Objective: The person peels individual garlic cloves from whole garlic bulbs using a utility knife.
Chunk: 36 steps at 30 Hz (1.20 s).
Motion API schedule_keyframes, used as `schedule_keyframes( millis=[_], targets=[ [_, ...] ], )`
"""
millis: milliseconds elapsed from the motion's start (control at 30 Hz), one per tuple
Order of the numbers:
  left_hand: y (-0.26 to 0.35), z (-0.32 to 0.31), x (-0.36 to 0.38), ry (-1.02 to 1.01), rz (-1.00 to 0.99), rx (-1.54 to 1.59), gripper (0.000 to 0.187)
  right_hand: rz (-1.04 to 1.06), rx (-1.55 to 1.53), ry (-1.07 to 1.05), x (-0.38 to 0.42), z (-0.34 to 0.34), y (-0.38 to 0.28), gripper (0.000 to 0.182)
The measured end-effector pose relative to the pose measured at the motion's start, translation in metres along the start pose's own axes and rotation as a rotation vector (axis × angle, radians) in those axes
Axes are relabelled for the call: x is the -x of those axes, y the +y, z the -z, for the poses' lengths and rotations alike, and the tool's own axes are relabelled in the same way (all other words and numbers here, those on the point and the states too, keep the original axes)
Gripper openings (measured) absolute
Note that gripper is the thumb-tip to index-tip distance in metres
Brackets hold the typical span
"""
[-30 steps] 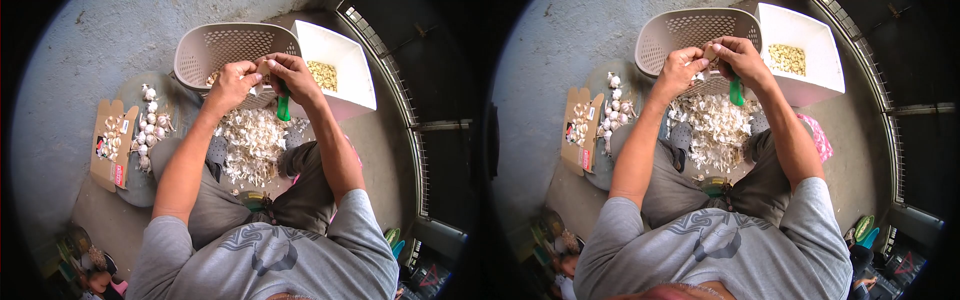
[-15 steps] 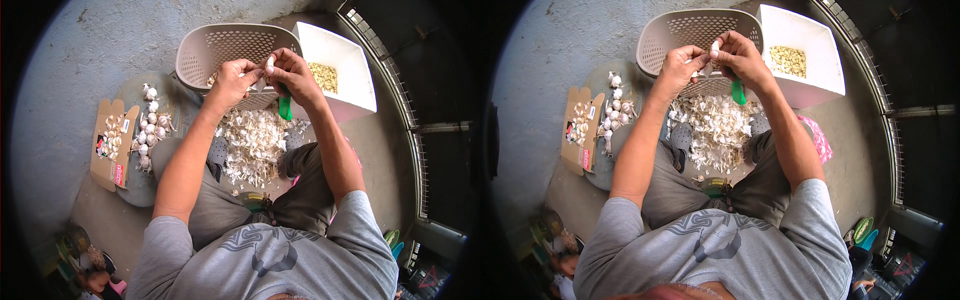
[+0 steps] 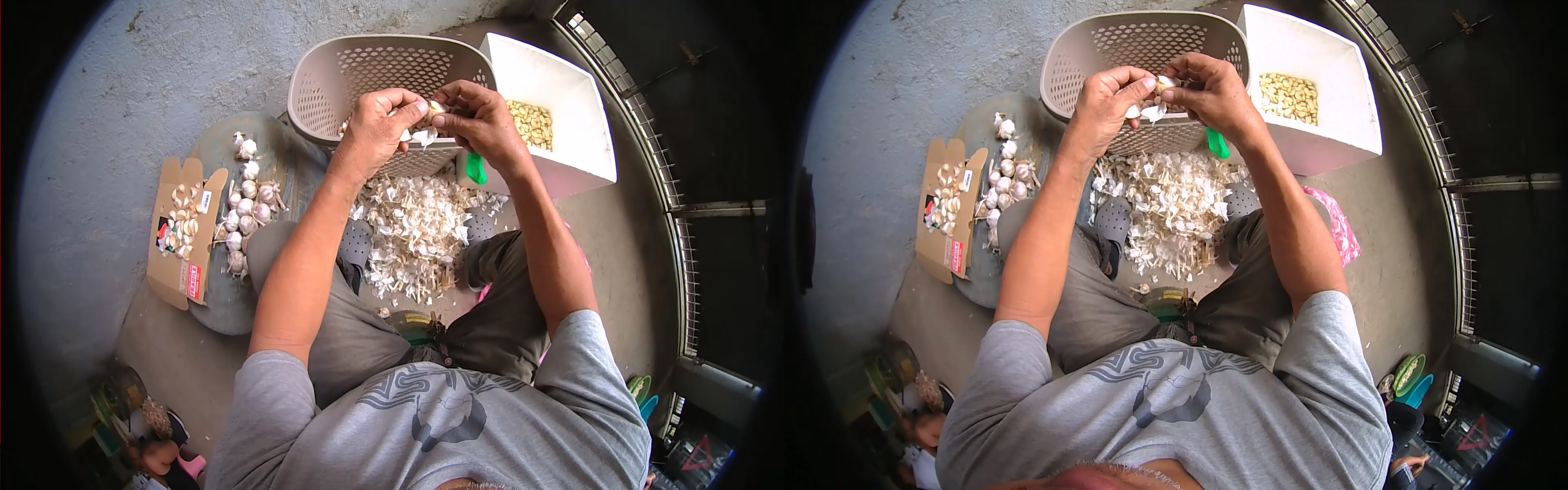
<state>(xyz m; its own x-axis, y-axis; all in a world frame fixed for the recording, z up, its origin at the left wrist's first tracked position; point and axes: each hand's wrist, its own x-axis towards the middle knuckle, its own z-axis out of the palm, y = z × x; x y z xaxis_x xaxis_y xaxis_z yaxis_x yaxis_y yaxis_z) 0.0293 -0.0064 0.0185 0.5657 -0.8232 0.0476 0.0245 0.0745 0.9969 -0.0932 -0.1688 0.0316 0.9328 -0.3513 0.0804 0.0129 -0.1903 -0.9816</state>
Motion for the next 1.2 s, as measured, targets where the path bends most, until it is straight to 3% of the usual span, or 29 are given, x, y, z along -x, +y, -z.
schedule_keyframes(
  millis=[367, 567, 767, 967, 1200],
  targets=[
    [-0.003, 0.002, 0.001, -0.004, -0.025, -0.074, 0.017, 0.037, 0.022, -0.004, -0.001, -0.004, 0.008, 0.024],
    [-0.012, 0.000, -0.002, -0.001, -0.054, 0.223, 0.020, 0.015, -0.197, 0.026, -0.004, -0.006, 0.011, 0.025],
    [0.000, -0.010, 0.002, 0.140, -0.097, -0.105, 0.020, 0.017, -0.129, 0.074, -0.004, -0.008, 0.010, 0.023],
    [0.003, -0.009, 0.006, 0.209, -0.290, -0.445, 0.015, 0.158, 0.043, 0.123, -0.005, -0.013, 0.022, 0.021],
    [-0.005, -0.008, 0.003, 0.244, -0.425, -0.600, 0.014, 0.187, 0.140, 0.100, 0.001, -0.018, 0.011, 0.019]
  ],
)
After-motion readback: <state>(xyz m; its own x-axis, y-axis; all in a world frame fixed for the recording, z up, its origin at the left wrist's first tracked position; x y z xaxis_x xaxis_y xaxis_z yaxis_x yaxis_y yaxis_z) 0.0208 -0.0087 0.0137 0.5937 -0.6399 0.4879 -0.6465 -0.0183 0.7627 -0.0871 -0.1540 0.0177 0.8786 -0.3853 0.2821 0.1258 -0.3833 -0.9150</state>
